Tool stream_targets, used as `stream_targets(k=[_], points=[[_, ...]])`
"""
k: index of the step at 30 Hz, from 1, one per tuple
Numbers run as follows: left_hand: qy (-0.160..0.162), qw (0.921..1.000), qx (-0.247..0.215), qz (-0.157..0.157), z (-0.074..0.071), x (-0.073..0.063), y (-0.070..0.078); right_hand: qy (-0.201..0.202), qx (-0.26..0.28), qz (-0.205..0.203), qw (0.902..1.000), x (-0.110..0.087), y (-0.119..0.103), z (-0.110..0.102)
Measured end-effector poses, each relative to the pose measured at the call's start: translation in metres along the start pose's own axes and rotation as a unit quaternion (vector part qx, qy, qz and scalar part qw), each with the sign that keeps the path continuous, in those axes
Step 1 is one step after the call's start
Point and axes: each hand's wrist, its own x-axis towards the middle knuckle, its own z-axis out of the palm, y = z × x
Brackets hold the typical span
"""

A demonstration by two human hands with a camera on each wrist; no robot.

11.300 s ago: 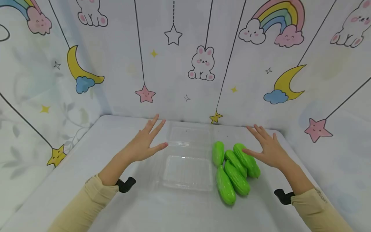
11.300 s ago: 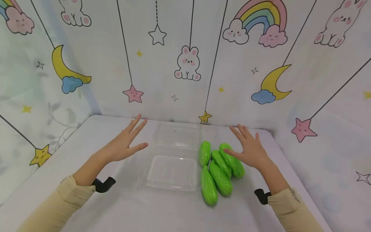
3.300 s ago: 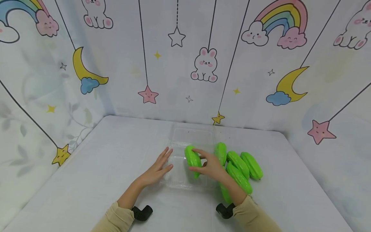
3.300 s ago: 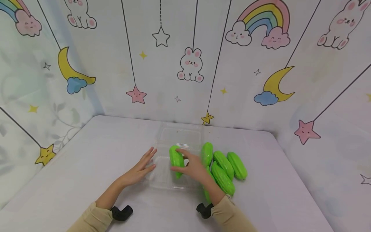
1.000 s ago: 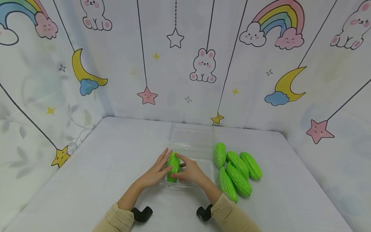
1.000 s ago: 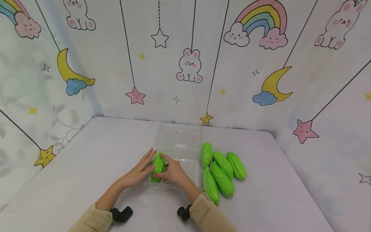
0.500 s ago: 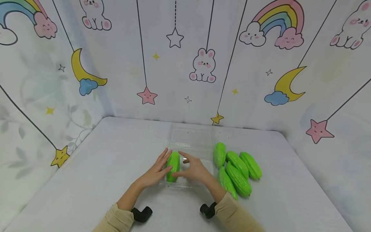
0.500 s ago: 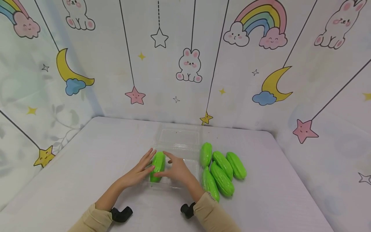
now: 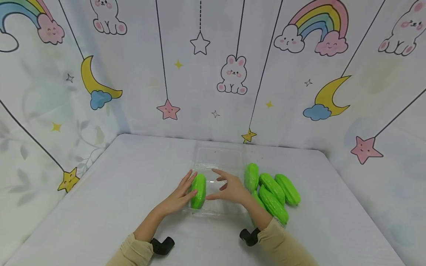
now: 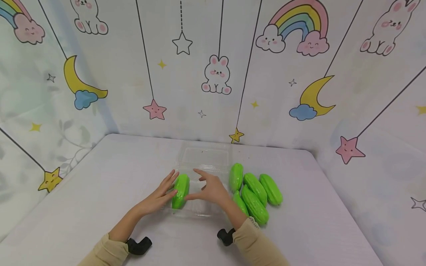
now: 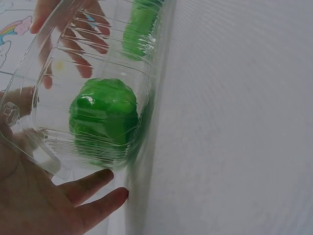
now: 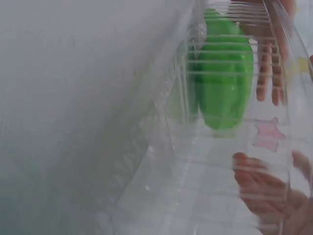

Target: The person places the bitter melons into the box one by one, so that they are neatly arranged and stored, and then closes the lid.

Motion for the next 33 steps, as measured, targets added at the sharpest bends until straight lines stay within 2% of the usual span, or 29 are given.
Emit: stream_targets(k=[5,12,14,19,23,33], points=[[0.006,1.0000,0.000,0.004,0.002,0.002,-0.006,0.005,0.017,0.009,0.9998,-0.002,0.003,-0.008],[0.016,0.9998,0.013,0.005,0.007,0.009,-0.036,0.014,0.030,0.016,0.9993,-0.008,0.007,-0.018],[0.016,0.9998,0.014,0.005,0.007,0.010,-0.040,0.021,0.028,0.021,0.9992,-0.010,0.008,-0.022],[0.011,0.9998,0.009,0.014,0.007,0.011,-0.043,0.037,0.007,0.035,0.9987,-0.016,0.009,-0.032],[0.009,0.9998,0.010,0.017,0.007,0.011,-0.042,0.035,-0.011,0.046,0.9983,-0.020,0.009,-0.042],[0.014,0.9997,0.010,0.019,0.007,0.010,-0.039,0.036,-0.033,0.034,0.9982,-0.028,0.021,-0.064]])
